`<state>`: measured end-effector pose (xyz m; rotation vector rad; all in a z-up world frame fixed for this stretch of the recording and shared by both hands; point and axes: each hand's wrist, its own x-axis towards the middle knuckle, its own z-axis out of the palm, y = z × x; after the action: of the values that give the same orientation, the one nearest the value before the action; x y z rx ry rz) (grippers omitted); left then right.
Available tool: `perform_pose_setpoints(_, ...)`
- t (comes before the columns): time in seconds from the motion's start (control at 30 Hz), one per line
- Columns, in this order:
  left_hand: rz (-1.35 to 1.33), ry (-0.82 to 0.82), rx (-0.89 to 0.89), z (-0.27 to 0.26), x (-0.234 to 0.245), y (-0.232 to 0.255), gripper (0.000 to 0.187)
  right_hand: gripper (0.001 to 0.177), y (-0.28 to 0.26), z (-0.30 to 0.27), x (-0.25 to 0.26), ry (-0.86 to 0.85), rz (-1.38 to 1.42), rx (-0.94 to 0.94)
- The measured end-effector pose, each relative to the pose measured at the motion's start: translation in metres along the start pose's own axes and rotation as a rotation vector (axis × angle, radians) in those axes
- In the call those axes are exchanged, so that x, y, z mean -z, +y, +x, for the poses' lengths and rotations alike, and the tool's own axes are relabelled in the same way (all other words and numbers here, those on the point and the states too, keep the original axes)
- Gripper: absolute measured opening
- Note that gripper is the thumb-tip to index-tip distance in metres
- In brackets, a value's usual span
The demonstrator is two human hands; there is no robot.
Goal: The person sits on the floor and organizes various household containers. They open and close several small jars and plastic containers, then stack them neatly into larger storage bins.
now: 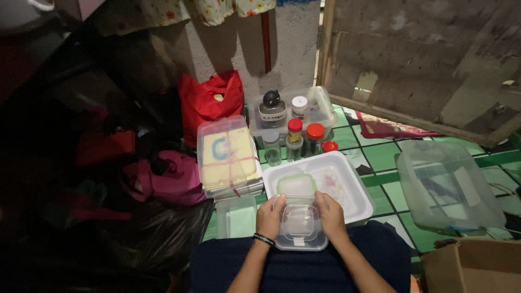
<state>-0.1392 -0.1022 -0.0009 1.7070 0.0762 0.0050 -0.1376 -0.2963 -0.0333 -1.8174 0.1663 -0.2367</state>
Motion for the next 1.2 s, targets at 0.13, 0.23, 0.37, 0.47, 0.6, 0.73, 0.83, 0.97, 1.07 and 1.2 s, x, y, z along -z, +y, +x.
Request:
perform_pose_setpoints(0.13, -0.005, -0.049, 0.054, 0.005, 0.002, -0.002, 0.047, 0.047, 0.010, 0.002, -0.004, -0.002, 0.141, -0.045)
perform_pose_setpoints(0.23, -0.032, -0.104, 0.015, 0.008, 0.004, -0.004, 0.046, 0.044, 0.019, 0.000, -0.007, 0.024, 0.330, -0.078)
perform_pose_setpoints(0.37, 0.022, -0.055, -0.079, 0.010, 0.003, -0.007, 0.046, 0.044, 0.027, 0.000, -0.008, -0.010, 0.427, -0.054)
perform_pose_setpoints(0.47, 0.091, -0.026, -0.141, 0.009, 0.005, -0.010, 0.045, 0.042, 0.033, 0.000, -0.006, -0.048, 0.380, 0.001)
perform_pose_setpoints(0.6, 0.081, -0.034, -0.023, 0.011, 0.005, -0.020, 0.043, 0.046, 0.042, -0.001, -0.008, -0.059, 0.393, -0.046)
perform_pose_setpoints(0.73, -0.011, -0.158, -0.113, 0.021, 0.005, -0.030, 0.047, 0.051, 0.041, 0.014, -0.003, 0.025, 0.225, -0.081)
perform_pose_setpoints(0.83, -0.082, -0.234, -0.079, 0.020, -0.002, -0.035, 0.052, 0.064, 0.031, 0.036, 0.018, 0.103, 0.284, -0.232)
perform_pose_setpoints(0.97, -0.316, -0.241, 0.065, 0.014, -0.023, -0.035, 0.055, 0.068, 0.026, 0.042, 0.032, 0.103, 0.529, -0.271)
perform_pose_setpoints(1.07, -0.411, -0.147, 0.042, 0.018, -0.025, -0.033, 0.051, 0.066, 0.035, 0.038, 0.033, -0.021, 0.510, -0.346)
perform_pose_setpoints(1.2, -0.063, -0.018, -0.067, 0.028, -0.006, -0.031, 0.050, 0.064, 0.044, 0.047, 0.036, -0.109, 0.308, -0.331)
